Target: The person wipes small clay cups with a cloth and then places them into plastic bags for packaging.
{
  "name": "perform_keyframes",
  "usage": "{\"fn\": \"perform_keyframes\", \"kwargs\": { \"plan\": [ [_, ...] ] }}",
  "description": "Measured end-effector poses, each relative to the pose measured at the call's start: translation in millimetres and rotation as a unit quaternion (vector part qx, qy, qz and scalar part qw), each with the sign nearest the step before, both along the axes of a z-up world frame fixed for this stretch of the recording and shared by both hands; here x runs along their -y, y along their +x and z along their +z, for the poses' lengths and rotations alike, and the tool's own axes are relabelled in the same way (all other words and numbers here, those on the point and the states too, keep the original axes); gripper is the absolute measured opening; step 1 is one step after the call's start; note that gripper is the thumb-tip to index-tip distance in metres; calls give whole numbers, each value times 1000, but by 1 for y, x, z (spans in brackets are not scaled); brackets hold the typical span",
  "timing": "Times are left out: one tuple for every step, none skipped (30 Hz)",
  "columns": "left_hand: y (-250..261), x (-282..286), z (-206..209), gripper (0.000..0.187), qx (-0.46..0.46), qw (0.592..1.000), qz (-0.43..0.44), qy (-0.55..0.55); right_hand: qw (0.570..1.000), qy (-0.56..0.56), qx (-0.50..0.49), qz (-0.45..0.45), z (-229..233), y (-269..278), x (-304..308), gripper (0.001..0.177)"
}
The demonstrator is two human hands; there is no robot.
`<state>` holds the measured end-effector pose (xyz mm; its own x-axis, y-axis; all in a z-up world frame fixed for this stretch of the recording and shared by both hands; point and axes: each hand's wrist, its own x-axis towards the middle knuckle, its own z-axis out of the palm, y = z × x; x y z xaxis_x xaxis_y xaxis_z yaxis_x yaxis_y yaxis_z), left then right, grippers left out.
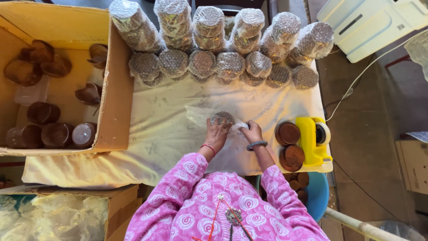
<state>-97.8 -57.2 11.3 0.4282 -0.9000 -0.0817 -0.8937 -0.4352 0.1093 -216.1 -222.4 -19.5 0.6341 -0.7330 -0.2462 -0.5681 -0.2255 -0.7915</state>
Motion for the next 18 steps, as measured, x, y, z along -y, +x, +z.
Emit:
{"fn": "perform_keyframes", "kwargs": {
  "plan": [
    [1,-1,1,55,1,1000,2,-1,1000,-1,1,2,-1,6,-2,35],
    [2,-1,2,51,-4,1000,-1,1,1000,14,21,2,-2,11,-3,35],
    [3,-1,3,47,-10,1000,-5,3,999,28,42,0,-3,16,-5,35],
    [5,-4,16,47,-9,1000,-4,2,999,28,42,2,-3,21,-7,35],
    [6,-6,29,46,-28,999,-9,13,994,91,62,-16,-2,25,-9,34],
    [8,-8,42,44,-47,998,-15,25,984,154,82,-33,-1,29,-12,34],
    [11,-10,44,44,-48,998,-14,24,984,154,82,-32,1,30,-12,34],
    [14,-12,45,45,-73,997,-11,16,968,224,102,-56,3,31,-12,32],
    [16,-15,46,45,-99,995,-6,9,945,293,121,-79,4,32,-12,31],
    [17,-16,42,45,-101,995,-4,8,945,293,119,-77,10,31,-13,31],
    [19,-17,37,47,-120,993,3,-18,929,334,131,-95,16,30,-13,31],
    [20,-18,33,50,-138,989,11,-45,910,373,143,-113,22,30,-14,31],
    [22,-19,22,50,-138,989,12,-45,910,373,143,-112,9,26,-9,31],
    [23,-19,11,54,-145,986,16,-80,902,391,156,-96,-3,22,-3,30],
    [24,-18,0,58,-152,981,19,-116,893,408,170,-81,-15,18,2,31],
    [25,-19,6,58,-152,981,19,-116,893,408,170,-81,-15,17,1,31],
    [26,-19,13,58,-169,977,30,-130,896,402,180,-53,-16,15,0,33],
    [26,-19,19,59,-187,971,40,-144,898,396,191,-23,-16,14,-1,37]
  ]
}}
